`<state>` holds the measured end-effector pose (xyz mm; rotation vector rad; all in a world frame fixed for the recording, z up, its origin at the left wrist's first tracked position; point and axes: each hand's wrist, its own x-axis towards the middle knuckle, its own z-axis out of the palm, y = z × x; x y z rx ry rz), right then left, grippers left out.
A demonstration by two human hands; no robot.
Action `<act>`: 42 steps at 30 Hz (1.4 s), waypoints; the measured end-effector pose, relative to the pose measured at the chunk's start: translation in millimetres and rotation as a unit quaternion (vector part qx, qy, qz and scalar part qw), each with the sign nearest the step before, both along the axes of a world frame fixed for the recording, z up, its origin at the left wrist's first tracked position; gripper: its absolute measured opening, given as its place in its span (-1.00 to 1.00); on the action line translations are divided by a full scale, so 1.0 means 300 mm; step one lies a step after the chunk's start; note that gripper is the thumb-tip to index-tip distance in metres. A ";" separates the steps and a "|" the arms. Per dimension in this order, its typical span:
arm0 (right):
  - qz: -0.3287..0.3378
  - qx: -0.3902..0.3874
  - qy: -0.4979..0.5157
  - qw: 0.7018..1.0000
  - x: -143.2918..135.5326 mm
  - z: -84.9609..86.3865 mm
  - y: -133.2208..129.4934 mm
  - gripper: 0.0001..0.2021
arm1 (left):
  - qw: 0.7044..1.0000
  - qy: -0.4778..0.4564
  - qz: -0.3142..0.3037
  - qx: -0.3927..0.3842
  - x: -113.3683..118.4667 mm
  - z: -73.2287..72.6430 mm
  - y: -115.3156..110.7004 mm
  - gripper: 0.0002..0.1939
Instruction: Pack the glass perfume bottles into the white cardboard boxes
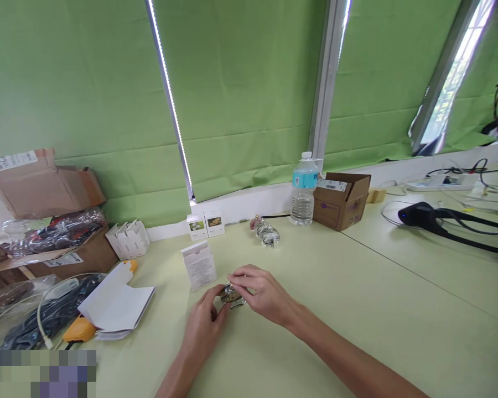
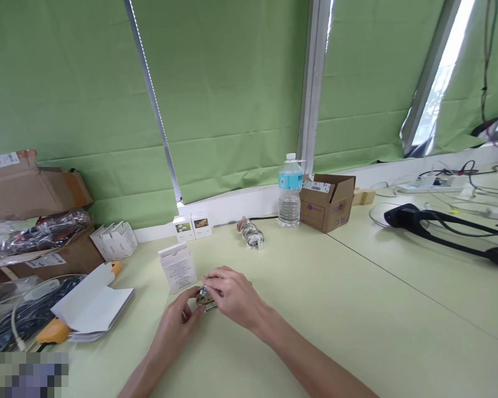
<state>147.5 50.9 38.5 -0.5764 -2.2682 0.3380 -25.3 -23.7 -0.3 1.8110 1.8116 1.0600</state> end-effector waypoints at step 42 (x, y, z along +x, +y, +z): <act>-0.125 -0.067 -0.075 0.987 0.129 0.111 0.049 -0.72 | 1.000 0.000 0.001 0.003 -0.008 -0.004 -0.001 -0.57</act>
